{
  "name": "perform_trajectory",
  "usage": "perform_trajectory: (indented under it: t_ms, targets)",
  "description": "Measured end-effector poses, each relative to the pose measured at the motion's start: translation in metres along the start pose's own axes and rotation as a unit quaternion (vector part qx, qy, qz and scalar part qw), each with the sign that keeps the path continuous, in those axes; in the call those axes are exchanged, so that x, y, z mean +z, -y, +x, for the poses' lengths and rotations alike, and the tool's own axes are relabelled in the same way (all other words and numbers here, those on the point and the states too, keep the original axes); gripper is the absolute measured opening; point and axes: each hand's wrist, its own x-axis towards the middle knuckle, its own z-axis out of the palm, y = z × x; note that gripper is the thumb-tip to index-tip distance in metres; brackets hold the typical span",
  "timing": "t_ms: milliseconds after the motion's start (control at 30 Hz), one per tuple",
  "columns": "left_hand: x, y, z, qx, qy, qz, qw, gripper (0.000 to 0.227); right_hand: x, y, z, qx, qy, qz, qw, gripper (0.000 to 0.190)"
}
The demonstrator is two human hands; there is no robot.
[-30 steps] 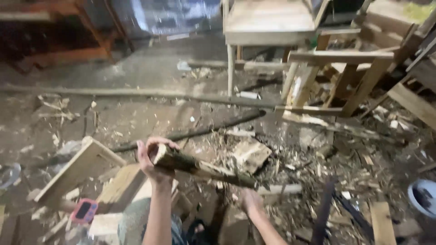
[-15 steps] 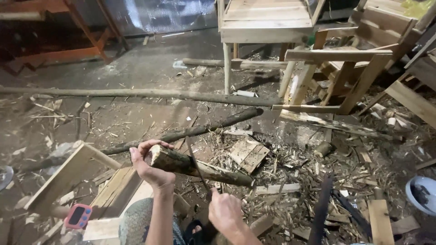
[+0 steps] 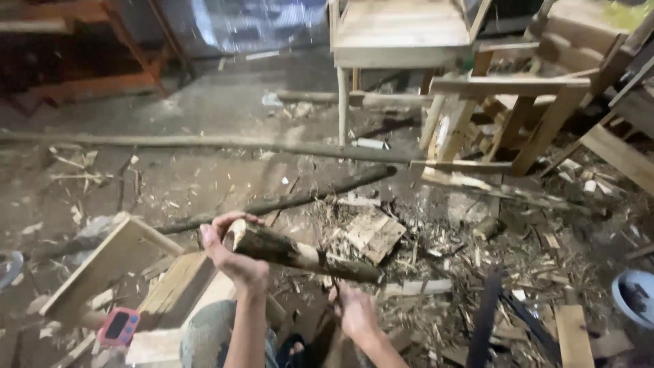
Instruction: Using a manual scraping tool to remove bark from a wooden branch in a workshop setting.
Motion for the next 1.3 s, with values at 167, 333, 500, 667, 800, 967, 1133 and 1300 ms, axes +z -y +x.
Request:
perform_trajectory:
  t_ms: [167, 333, 500, 667, 800, 967, 1133, 1300]
  targets:
    - [-0.007, 0.007, -0.005, -0.009, -0.016, -0.039, 0.999, 0.036, 0.064, 0.014, -0.055, -0.091, 0.014, -0.865, 0.494, 0.031]
    - [-0.007, 0.003, 0.001, -0.029, -0.025, -0.043, 0.998, 0.038, -0.030, 0.013, 0.008, -0.106, -0.007, -0.839, 0.534, 0.020]
    - [-0.016, 0.014, 0.008, -0.030, -0.048, 0.012, 0.998, 0.037, -0.006, 0.019, -0.010, 0.092, -0.242, -0.511, 0.819, 0.040]
    - [-0.002, 0.013, 0.015, -0.046, -0.104, -0.012, 0.993, 0.042, 0.049, 0.010, -0.025, -0.126, 0.007, -0.817, 0.562, 0.012]
    - [-0.003, 0.013, 0.016, -0.038, -0.109, 0.003, 0.993, 0.042, -0.020, 0.006, 0.026, -0.050, -0.094, -0.707, 0.700, 0.018]
    - [-0.004, 0.021, 0.025, -0.036, -0.104, 0.008, 0.994, 0.041, 0.035, 0.031, -0.007, 0.106, -0.192, -0.557, 0.801, 0.050]
    - [-0.002, 0.016, 0.026, -0.051, -0.110, -0.020, 0.992, 0.037, 0.052, 0.024, -0.022, -0.006, -0.099, -0.662, 0.743, 0.023]
    - [-0.009, 0.022, 0.024, -0.055, -0.060, -0.027, 0.996, 0.032, -0.077, 0.002, 0.063, 0.043, -0.125, -0.839, 0.527, 0.016]
